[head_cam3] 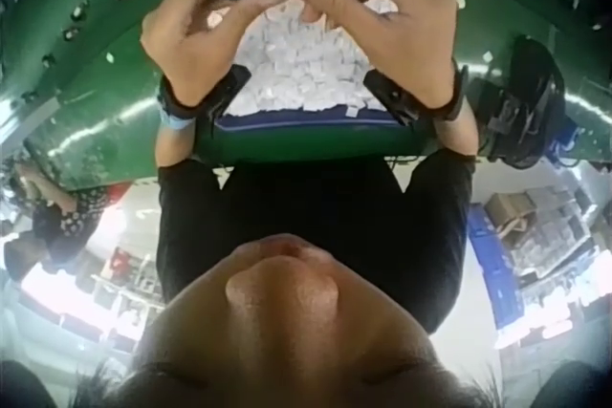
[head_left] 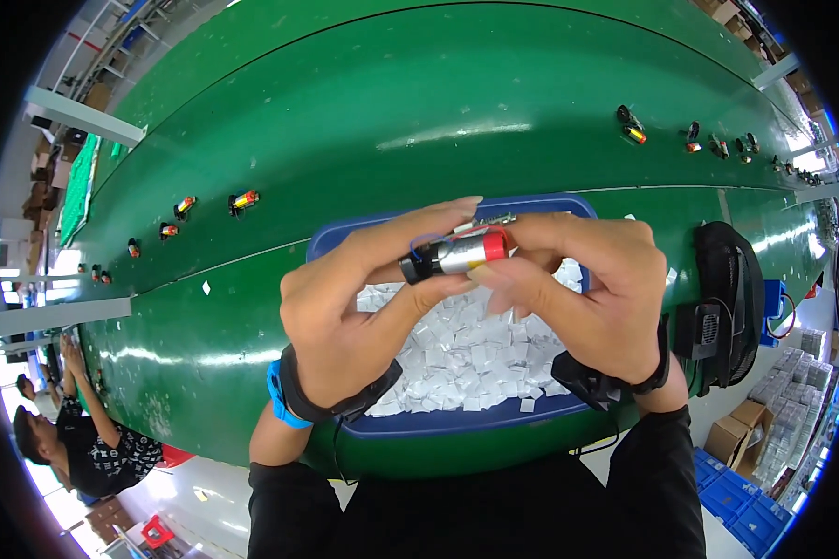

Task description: The person picks up a circuit board and a battery, then peels a small white sticker from a tray and wraps it around the battery and board. They place the assembled unit on the green table and repeat the process with another circuit board and battery.

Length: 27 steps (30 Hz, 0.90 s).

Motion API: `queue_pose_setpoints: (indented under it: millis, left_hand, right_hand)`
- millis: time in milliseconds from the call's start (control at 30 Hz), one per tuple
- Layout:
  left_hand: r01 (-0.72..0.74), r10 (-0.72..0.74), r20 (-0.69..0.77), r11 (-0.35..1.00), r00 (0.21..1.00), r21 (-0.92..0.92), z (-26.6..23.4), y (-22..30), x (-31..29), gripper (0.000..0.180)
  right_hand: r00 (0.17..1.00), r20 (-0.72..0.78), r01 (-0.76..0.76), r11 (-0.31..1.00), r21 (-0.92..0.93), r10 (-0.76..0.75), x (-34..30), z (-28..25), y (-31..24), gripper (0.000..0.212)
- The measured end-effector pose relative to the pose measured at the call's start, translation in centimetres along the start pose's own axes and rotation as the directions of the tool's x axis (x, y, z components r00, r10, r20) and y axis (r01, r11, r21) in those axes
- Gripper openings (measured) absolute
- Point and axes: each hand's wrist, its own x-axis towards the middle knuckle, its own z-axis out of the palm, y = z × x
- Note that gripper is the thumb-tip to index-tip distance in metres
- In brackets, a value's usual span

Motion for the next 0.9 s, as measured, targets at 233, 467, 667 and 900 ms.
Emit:
queue_pose_setpoints:
  millis: [233,467,667,900]
  left_hand:
    - [-0.226,0.234,-0.001,0.941,0.972,0.252,0.1,-0.2,0.4,0.033]
    - [-0.157,0.161,-0.005,0.97,0.987,0.187,0.4,0.3,0.2,0.03]
    - [0.486,-0.483,0.174,0.656,0.858,-0.577,0.0,1.6,0.8,0.028]
    - [0.665,-0.492,0.447,0.558,0.747,-0.497,-1.2,1.3,0.9,0.038]
  right_hand:
    - [0.995,0.048,-0.092,0.994,0.05,0.09,-0.2,0.2,-0.1,0.012]
    - [0.994,0.013,-0.108,0.99,0.091,0.107,-0.3,0.5,-0.2,0.01]
    - [0.999,-0.035,0.016,0.973,-0.232,-0.024,0.1,-0.4,-0.4,0.018]
    - [0.943,0.019,0.319,0.887,-0.334,-0.332,0.2,-0.1,0.8,0.03]
